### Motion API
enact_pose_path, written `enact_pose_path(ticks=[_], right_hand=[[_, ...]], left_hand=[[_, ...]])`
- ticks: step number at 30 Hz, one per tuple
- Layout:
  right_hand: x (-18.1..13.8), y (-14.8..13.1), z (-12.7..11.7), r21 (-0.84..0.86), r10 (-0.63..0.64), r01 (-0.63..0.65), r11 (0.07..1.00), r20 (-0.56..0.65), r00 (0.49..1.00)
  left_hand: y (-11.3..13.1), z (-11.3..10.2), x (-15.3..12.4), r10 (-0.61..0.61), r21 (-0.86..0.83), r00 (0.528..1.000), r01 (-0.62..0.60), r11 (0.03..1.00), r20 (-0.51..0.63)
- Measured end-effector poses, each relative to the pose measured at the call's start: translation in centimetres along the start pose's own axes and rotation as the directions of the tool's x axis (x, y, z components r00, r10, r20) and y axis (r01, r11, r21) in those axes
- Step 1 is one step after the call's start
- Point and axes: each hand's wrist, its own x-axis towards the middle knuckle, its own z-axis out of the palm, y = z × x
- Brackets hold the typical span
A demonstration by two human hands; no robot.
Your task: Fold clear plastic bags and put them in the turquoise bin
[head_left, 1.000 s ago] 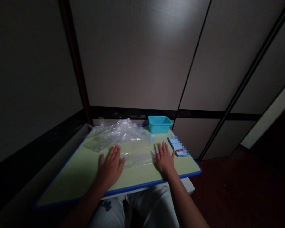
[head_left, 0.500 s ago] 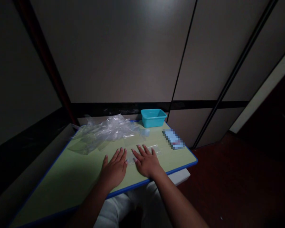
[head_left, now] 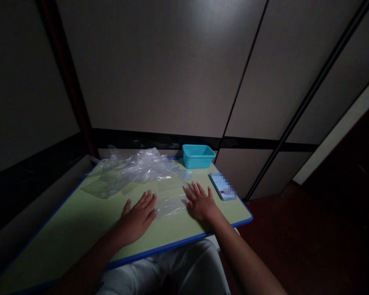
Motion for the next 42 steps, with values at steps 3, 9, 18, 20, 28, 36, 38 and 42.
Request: enact_pose_path(ticks=[3, 9, 18, 20, 28, 36, 38, 42], right_hand=[[2.0, -0.8, -1.7, 0.049, -0.194, 0.196, 0.979, -0.050, 0.980], [7.1, -4.0, -3.0, 0.184, -0.458, 0.510, 0.840, -0.265, 0.849], [7.4, -2.8, -0.4, 0.658, -0.543, 0.484, 0.577, -0.133, 0.829], [7.4, -2.7, -0.2, 0.677, -0.576, 0.489, 0.550, -0.117, 0.809], [7.1, -2.9, -0.6, 0.690, -0.621, 0.444, 0.572, 0.010, 0.784], [7.6, -2.4, -0.4, 0.630, -0.560, 0.482, 0.609, -0.088, 0.824], [7.8, -2.4, -0.4, 0.612, -0.511, 0.466, 0.639, -0.115, 0.852], [7.9, -2.5, -0.3, 0.644, -0.490, 0.420, 0.639, -0.080, 0.868]], left_hand=[[-1.9, -1.7, 2.3, 0.004, -0.132, 0.983, -0.028, 0.991, -0.184], [-4.4, -3.4, 6.6, 0.206, -0.210, 0.960, -0.244, 0.947, -0.188], [-5.1, -2.2, 5.1, 0.201, -0.213, 0.979, -0.203, 0.956, -0.030], [-4.8, -2.4, 5.0, 0.204, -0.217, 0.979, -0.195, 0.957, 0.021], [-4.5, -2.1, 4.9, 0.273, -0.292, 0.961, -0.248, 0.924, 0.046], [-4.1, -2.3, 4.8, 0.318, -0.345, 0.946, -0.278, 0.897, 0.062], [-4.0, -2.3, 4.8, 0.308, -0.368, 0.949, -0.263, 0.892, 0.070], [-3.7, -2.6, 4.5, 0.224, -0.409, 0.961, -0.141, 0.902, 0.162]])
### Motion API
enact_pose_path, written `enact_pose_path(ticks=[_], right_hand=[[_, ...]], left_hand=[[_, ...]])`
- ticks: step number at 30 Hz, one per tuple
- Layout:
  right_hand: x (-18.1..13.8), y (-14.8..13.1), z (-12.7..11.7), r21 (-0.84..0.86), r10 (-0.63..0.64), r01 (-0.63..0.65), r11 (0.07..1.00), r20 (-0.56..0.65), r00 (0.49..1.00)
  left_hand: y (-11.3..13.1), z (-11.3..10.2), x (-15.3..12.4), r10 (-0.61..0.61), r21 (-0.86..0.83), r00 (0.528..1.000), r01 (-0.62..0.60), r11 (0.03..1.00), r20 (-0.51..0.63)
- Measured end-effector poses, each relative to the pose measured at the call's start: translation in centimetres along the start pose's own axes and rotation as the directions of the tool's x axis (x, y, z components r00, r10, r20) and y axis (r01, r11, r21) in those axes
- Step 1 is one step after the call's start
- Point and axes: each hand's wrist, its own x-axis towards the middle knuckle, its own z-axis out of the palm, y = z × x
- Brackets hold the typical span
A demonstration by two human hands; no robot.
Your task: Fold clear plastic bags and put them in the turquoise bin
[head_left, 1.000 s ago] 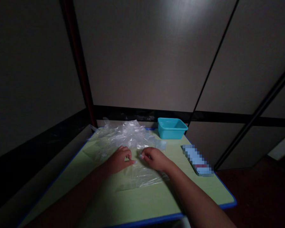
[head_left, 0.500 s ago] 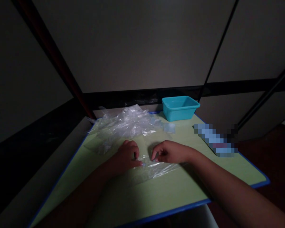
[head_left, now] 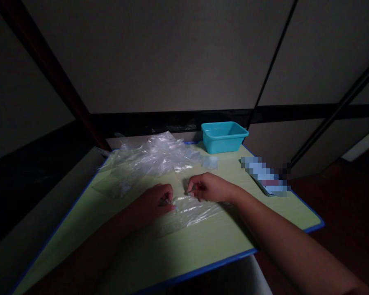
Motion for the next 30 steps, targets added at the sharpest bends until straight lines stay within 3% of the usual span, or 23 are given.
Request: enact_pose_path(ticks=[8, 18, 30], right_hand=[[-0.1, -0.1, -0.1, -0.012, 0.041, -0.040, 0.999, 0.034, 0.999], [-0.3, -0.5, 0.0, -0.098, 0.055, -0.056, 0.994, -0.010, 0.998], [-0.4, -0.5, -0.1, -0.092, 0.053, -0.051, 0.994, 0.018, 0.998]], left_hand=[[0.5, -0.3, -0.3, 0.015, -0.023, 0.998, -0.014, 1.000, 0.059], [0.4, -0.9, -0.5, 0.156, -0.012, 0.982, -0.155, 0.988, 0.107], [0.2, -1.0, -0.7, 0.035, -0.070, 0.994, -0.028, 0.997, 0.100]])
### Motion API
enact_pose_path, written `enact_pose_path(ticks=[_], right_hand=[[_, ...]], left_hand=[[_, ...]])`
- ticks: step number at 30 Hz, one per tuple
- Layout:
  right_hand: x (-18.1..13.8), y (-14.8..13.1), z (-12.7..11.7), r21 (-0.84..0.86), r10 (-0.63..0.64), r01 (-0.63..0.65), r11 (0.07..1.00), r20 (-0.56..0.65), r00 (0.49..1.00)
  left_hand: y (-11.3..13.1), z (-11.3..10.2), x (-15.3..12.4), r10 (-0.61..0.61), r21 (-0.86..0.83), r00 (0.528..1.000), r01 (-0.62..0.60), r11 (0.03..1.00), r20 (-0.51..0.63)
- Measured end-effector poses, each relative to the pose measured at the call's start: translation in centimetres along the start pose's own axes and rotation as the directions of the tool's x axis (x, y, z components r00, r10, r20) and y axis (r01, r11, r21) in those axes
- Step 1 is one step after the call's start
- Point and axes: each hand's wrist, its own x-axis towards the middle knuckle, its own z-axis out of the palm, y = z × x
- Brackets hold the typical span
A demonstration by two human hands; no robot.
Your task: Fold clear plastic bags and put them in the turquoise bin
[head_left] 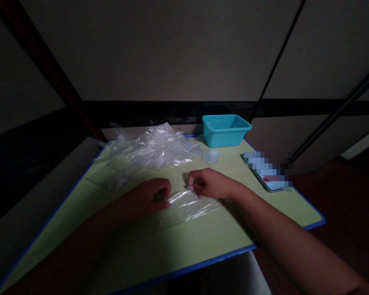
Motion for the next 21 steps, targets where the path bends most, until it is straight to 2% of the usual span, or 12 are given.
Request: enact_pose_path(ticks=[6, 15, 18, 20, 21], right_hand=[[-0.2, 0.0, -0.1, 0.001, 0.020, -0.020, 1.000, 0.008, 1.000], [-0.3, -0.1, 0.2, 0.001, 0.031, -0.031, 1.000, -0.011, 0.999], [-0.3, 0.1, 0.3, 0.036, 0.006, -0.005, 0.999, -0.036, 0.999], [-0.2, 0.2, 0.2, 0.109, -0.022, 0.032, 0.994, -0.095, 0.995], [-0.1, 0.3, 0.1, 0.162, -0.028, 0.049, 0.986, -0.133, 0.991]], left_hand=[[0.8, 0.1, 0.1, -0.039, -0.035, 0.998, 0.037, 0.999, -0.046], [0.8, 0.1, 0.0, -0.116, 0.046, 0.985, 0.123, 0.991, -0.130], [0.9, 0.4, 0.1, -0.033, 0.140, 0.969, 0.069, 0.988, -0.246], [1.1, 0.6, 0.2, 0.103, 0.255, 0.939, -0.017, 0.967, -0.329], [1.2, 0.6, 0.2, 0.171, 0.294, 0.927, -0.070, 0.953, -0.333]])
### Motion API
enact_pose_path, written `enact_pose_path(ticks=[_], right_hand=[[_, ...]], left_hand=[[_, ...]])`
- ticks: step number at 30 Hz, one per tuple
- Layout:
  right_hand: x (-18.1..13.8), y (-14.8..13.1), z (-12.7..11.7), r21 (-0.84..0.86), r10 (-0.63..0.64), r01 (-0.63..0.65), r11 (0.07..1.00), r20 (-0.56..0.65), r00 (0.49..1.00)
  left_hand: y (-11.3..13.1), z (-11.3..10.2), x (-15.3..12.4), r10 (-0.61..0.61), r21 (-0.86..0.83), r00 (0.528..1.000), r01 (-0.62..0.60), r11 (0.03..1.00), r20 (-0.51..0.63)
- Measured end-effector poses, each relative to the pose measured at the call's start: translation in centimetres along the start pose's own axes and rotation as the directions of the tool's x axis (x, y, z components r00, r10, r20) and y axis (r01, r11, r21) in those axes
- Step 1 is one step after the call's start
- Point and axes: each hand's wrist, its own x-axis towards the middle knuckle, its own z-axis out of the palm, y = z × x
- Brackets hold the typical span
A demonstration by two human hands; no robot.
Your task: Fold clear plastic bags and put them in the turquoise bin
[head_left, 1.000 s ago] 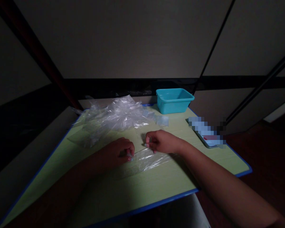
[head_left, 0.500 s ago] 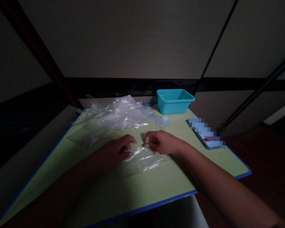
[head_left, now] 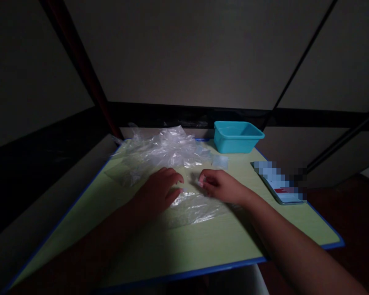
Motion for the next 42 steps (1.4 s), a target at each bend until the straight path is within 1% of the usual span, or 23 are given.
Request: enact_pose_path(ticks=[2, 5, 8, 11, 14, 18, 21, 25, 29, 31, 34, 37, 39, 42], right_hand=[[0.2, 0.1, -0.3, 0.119, -0.001, 0.009, 0.993, -0.069, 0.998], [0.4, 0.3, -0.8, 0.212, 0.022, -0.002, 0.977, -0.090, 0.996], [0.4, 0.5, -0.9, 0.239, 0.019, -0.013, 0.971, -0.026, 0.999], [0.3, 0.6, -0.7, 0.270, 0.030, -0.054, 0.961, 0.092, 0.995], [0.3, 0.6, -0.6, 0.239, 0.056, -0.102, 0.966, 0.192, 0.980], [0.3, 0.7, -0.7, 0.197, 0.081, -0.126, 0.972, 0.222, 0.972], [0.1, 0.5, -0.9, 0.126, 0.146, -0.183, 0.975, 0.258, 0.955], [0.0, -0.1, -1.1, 0.028, 0.223, -0.238, 0.971, 0.262, 0.939], [0.0, -0.3, -1.1, -0.002, 0.254, -0.263, 0.965, 0.260, 0.931], [0.0, -0.2, -1.1, -0.012, 0.260, -0.266, 0.964, 0.259, 0.930], [0.0, -0.1, -1.2, 0.015, 0.233, -0.243, 0.970, 0.236, 0.944], [0.0, -0.2, -1.3, 0.068, 0.188, -0.204, 0.977, 0.183, 0.965], [0.1, -0.2, -1.3, 0.116, 0.146, -0.158, 0.981, 0.106, 0.984], [0.4, 0.3, -1.3, 0.132, 0.087, -0.076, 0.988, -0.079, 0.993]], left_hand=[[0.3, 0.0, 0.0, 0.105, -0.006, 0.994, -0.105, 0.994, 0.041], [0.4, 0.1, 0.0, 0.160, -0.021, 0.976, -0.158, 0.987, 0.146], [0.3, 0.2, 0.0, 0.147, -0.033, 0.970, -0.143, 0.989, 0.196], [0.2, 0.2, 0.1, 0.108, -0.022, 0.974, -0.106, 0.994, 0.197], [0.2, 0.0, 0.0, 0.054, 0.007, 0.982, -0.056, 0.998, 0.182], [0.1, 0.0, -0.1, 0.024, 0.025, 0.980, -0.029, 0.999, 0.199], [-0.1, 0.1, -0.2, 0.030, 0.041, 0.983, -0.038, 0.998, 0.183], [-0.3, 0.1, -0.1, 0.006, 0.098, 0.985, -0.024, 0.995, 0.174], [-0.4, 0.0, -0.1, -0.012, 0.123, 0.986, -0.009, 0.992, 0.167], [-0.4, 0.0, -0.1, -0.013, 0.121, 0.990, -0.004, 0.993, 0.143], [-0.1, -0.2, 0.0, 0.005, 0.084, 0.996, -0.013, 0.996, 0.094], [0.2, -0.1, 0.0, 0.064, 0.038, 0.994, -0.067, 0.997, 0.085], [0.4, 0.2, -0.1, 0.111, 0.019, 0.990, -0.113, 0.993, 0.092], [0.6, 1.1, -0.4, 0.180, 0.022, 0.979, -0.183, 0.983, 0.100]])
